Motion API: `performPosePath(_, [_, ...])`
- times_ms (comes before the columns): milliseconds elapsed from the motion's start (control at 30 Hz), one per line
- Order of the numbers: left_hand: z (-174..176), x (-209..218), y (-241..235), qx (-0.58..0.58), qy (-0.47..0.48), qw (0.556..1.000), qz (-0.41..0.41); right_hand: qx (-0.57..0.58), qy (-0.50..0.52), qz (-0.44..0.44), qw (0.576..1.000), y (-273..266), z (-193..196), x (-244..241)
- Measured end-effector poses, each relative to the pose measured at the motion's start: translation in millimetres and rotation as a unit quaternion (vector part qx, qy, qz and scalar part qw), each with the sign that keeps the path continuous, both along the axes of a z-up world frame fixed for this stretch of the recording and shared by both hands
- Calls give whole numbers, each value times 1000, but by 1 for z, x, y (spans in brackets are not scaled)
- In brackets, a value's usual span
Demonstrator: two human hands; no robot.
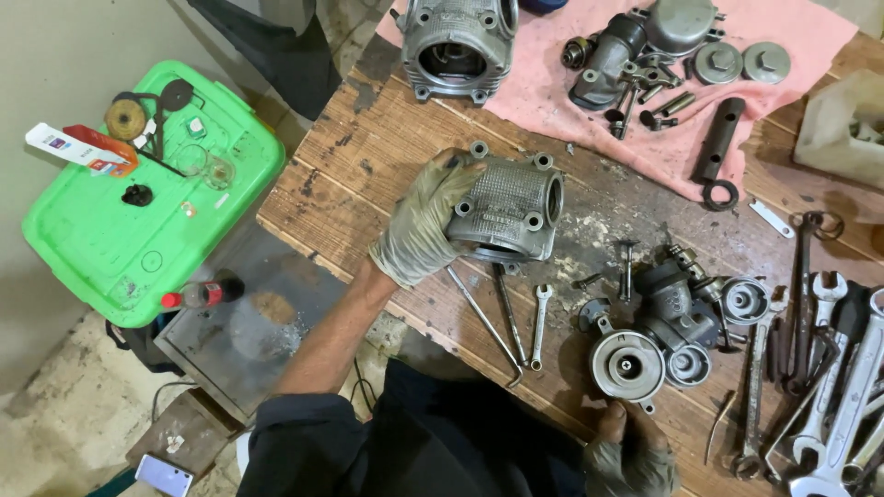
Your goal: Inspecting and manipulating motorcycle engine components including a cylinder head and camshaft on a workbench.
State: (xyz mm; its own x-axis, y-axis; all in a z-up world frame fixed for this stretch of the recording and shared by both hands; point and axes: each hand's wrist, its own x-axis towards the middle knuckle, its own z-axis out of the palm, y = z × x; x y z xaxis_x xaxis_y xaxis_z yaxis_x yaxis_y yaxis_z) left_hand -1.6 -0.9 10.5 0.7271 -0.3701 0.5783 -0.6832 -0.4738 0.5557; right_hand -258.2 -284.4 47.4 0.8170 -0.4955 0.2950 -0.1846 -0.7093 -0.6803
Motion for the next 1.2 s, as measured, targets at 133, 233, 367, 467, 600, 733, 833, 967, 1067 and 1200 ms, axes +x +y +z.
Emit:
performPosePath(133, [6, -1, -1, 18, 11, 1000, 4, 33, 11, -13, 999, 0, -4, 0])
performPosePath(233, [11, -2, -2, 8, -5, 1000, 2, -5, 27, -27, 999, 0, -6, 2])
performPosePath(367, [-1, 2, -1, -13, -9, 1000, -14, 11, -12, 0, 1000, -1, -11, 1])
performPosePath(467, [-6, 3, -1, -16, -25, 999, -19, 14, -1, -11, 1000, -3, -16, 0])
performPosePath(600, [-5, -1, -2, -8, -20, 1000, -10, 9, -16, -23, 1000, -2, -21, -1])
performPosePath(733, [7, -1, -3, -27, -4, 1000, -7, 114, 28, 18, 993, 5, -1, 7])
performPosePath(833, [6, -1, -5, -16, 1, 1000, 3, 17, -2, -34, 999, 4, -13, 3])
performPosePath(967, [8, -3, -6, -22, -8, 1000, 13, 56, -29, 1, 998, 4, -11, 7])
performPosePath(1067, [8, -3, -4, -17, -3, 1000, 18, 67, -40, 26, 997, 1, -10, 9])
performPosePath(1200, [-4, -4, 0, -31, 15, 999, 12, 83, 47, 12, 995, -2, -6, 10])
